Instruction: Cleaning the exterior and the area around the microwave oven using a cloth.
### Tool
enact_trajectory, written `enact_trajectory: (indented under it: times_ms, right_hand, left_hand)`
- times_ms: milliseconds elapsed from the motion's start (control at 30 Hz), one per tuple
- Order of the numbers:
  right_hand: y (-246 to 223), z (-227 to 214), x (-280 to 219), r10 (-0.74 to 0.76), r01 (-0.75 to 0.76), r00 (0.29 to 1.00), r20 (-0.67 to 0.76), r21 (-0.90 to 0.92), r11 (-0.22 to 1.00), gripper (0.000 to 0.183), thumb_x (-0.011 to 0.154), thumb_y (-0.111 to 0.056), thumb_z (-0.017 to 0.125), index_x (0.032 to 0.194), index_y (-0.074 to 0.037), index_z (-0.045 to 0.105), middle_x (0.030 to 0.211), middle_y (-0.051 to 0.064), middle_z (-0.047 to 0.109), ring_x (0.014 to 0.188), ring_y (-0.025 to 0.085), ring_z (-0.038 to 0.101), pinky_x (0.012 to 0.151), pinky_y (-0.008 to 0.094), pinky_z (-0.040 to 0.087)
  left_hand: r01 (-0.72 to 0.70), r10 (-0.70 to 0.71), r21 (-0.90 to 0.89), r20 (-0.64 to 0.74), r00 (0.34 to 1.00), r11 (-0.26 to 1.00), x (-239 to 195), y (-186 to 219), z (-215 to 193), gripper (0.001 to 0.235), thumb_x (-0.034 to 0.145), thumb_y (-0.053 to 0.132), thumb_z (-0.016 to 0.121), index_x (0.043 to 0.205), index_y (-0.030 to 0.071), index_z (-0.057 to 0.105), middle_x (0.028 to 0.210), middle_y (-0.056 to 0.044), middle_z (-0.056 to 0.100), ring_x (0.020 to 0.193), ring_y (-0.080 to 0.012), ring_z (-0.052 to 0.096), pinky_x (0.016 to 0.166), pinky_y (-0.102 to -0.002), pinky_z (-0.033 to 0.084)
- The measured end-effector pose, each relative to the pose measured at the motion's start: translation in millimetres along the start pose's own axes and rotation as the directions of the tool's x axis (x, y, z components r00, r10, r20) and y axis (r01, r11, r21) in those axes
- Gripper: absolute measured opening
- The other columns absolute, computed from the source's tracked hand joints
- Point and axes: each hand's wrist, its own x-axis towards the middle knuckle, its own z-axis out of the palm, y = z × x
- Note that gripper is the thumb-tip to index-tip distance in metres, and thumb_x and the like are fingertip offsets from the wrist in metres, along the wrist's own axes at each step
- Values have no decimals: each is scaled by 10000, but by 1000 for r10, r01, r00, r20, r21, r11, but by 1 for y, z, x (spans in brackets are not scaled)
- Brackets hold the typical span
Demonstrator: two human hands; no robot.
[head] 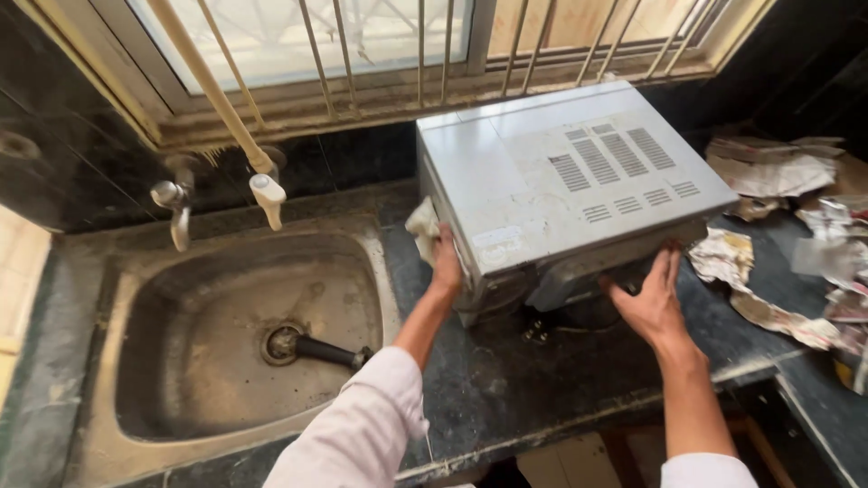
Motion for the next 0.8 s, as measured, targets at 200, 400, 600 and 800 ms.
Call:
enact_trajectory:
  times_ms: [200,400,600,800]
  right_hand:
    - [-38,-3,-17,38,-32,999,-28,197,980,1142,893,-544,720,1623,71,94,1735,281,48,1613,382,58,1275,436,146]
    - [-56,5,-17,25,11,995,-99,344,939,1128,877,-621,637,1620,63,131,1722,254,118,1597,354,122,1280,415,160]
    - [-109,19,-46,166,-192,980,113,289,938,1057,963,-645,581,1619,47,125,1697,278,151,1586,372,156,1268,462,170]
    - [-120,24,-57,91,-96,995,31,282,955,1080,886,-621,621,1621,5,136,1674,239,213,1556,360,220,1241,455,211]
  left_hand:
    - [-338,332,78,78,940,938,-138,0,21,1045,947,776,262,1585,-46,159,1650,-244,293,1546,-359,267,1267,-461,206]
    - [-85,111,-129,209,972,988,-79,65,0,1156,814,871,80,1640,67,-8,1725,-152,-1,1586,-315,8,1255,-486,85]
    - [219,-163,-360,181,970,907,4,1,0,1143,838,908,160,1647,102,122,1657,-171,281,1511,-314,265,1225,-489,231]
    - [-445,447,-61,220,867,893,-195,-1,25,849,1081,631,246,1632,-1,117,1678,-212,206,1558,-332,154,1235,-429,134]
